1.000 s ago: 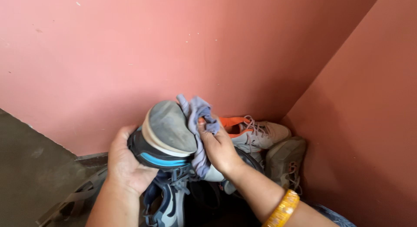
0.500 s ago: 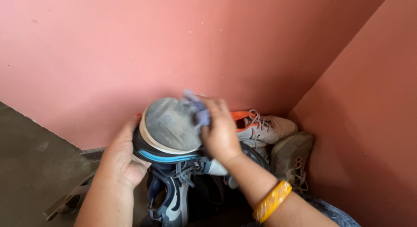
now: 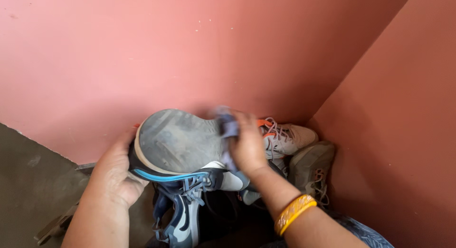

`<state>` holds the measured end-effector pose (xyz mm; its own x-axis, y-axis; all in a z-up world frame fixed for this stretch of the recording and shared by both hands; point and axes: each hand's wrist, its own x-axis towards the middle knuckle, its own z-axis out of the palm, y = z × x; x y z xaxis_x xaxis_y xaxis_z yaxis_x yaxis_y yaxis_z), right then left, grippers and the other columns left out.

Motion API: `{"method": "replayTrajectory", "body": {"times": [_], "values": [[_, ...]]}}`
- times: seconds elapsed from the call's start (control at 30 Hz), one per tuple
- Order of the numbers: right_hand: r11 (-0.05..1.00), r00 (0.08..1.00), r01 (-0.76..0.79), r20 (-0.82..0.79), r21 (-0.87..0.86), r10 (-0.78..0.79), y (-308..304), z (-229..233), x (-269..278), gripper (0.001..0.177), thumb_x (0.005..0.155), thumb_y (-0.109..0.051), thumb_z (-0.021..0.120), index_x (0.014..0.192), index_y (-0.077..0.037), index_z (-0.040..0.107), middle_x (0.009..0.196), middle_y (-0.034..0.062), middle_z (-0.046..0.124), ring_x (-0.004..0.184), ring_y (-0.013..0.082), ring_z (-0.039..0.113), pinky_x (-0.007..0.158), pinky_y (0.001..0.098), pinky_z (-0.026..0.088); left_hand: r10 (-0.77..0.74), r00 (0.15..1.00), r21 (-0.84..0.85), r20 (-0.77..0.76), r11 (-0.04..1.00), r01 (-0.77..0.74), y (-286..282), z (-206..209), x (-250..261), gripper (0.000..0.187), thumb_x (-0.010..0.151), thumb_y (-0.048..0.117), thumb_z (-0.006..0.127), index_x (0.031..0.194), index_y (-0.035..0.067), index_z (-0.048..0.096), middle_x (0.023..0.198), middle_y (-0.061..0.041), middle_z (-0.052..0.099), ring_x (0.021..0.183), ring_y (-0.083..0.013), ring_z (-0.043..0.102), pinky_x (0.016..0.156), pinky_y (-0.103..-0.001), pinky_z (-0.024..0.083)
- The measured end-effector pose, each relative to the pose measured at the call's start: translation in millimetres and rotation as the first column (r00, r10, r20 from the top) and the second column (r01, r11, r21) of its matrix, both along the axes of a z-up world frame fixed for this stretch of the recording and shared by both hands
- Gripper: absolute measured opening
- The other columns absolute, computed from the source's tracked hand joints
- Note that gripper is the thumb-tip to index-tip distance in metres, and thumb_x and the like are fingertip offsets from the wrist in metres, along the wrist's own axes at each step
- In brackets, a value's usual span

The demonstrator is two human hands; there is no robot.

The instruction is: The person wipes the exterior of two sneakers with a cloth. They clean the sides, soles, and uppers of a blue and white sneaker, then repeat the process on a black and blue sneaker.

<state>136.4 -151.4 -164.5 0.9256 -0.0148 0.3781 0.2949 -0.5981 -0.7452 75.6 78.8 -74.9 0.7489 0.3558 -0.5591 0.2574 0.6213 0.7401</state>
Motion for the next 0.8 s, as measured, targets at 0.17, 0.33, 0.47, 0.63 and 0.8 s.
{"method": "replayTrajectory", "body": {"times": [0.17, 0.33, 0.47, 0.63, 0.8], "values": [[0.892, 0.867, 0.195, -0.497, 0.408, 0.038, -21.1, -29.6, 39.0, 0.033, 0.093, -0.015, 0.061, 0.122, 0.0, 0.068, 0.106, 0.0172, 0.07, 0.094, 0.0283, 0.066, 0.081, 0.0392, 0.053, -0.019, 0.997, 0.005, 0.069, 1.0, 0.019, 3.9, -5.4, 1.4, 0.024, 0.094, 0.028, 0.068, 0.11, 0.009, 0.07, 0.101, -0.001, 0.075, 0.092, -0.0141, 0.071, 0.082, -0.034, 0.058], [0.723, 0.915, -0.187, -0.151, 0.665, 0.375, 19.3, 28.4, 11.8, 0.046, 0.092, -0.008, 0.057, 0.138, -0.009, 0.057, 0.107, 0.0095, 0.069, 0.091, 0.0195, 0.064, 0.08, 0.0323, 0.056, -0.02, 0.997, 0.008, 0.077, 1.0, 0.02, -5.2, -3.0, 11.3, 0.026, 0.093, 0.03, 0.066, 0.11, 0.01, 0.068, 0.103, -0.003, 0.075, 0.092, -0.0161, 0.072, 0.079, -0.036, 0.059], [0.961, 0.878, -0.274, 0.417, 0.038, 0.234, 22.3, 29.2, -14.6, 0.06, 0.081, 0.007, 0.057, 0.14, -0.004, 0.057, 0.124, 0.0218, 0.065, 0.117, 0.0382, 0.065, 0.104, 0.0402, 0.05, -0.013, 0.996, -0.018, 0.083, 1.0, 0.015, -12.3, -3.0, 11.3, 0.031, 0.094, 0.033, 0.065, 0.113, 0.008, 0.068, 0.106, -0.006, 0.074, 0.094, -0.0182, 0.072, 0.082, -0.037, 0.059], [0.95, 0.969, 0.039, -0.242, 0.31, 0.039, 2.5, 8.9, 8.0, 0.053, 0.087, -0.002, 0.059, 0.139, -0.004, 0.051, 0.12, 0.0181, 0.069, 0.11, 0.0311, 0.067, 0.097, 0.0381, 0.051, 0.06, 0.995, -0.053, 0.084, 0.997, -0.056, -16.0, 5.1, 4.8, 0.032, 0.093, 0.035, 0.065, 0.116, 0.013, 0.066, 0.109, -0.003, 0.075, 0.1, -0.0164, 0.071, 0.086, -0.037, 0.057], [0.861, 0.951, -0.305, 0.092, 0.407, 0.294, -11.6, 52.7, -9.2, 0.033, 0.102, -0.006, 0.055, 0.134, -0.002, 0.06, 0.114, 0.0215, 0.071, 0.109, 0.0338, 0.065, 0.097, 0.0382, 0.054, -0.017, 0.932, -0.225, 0.361, 0.969, 0.105, -34.6, 24.7, 7.7, 0.035, 0.098, 0.033, 0.061, 0.115, 0.003, 0.064, 0.111, -0.008, 0.075, 0.104, -0.0203, 0.073, 0.096, -0.038, 0.058]]}}
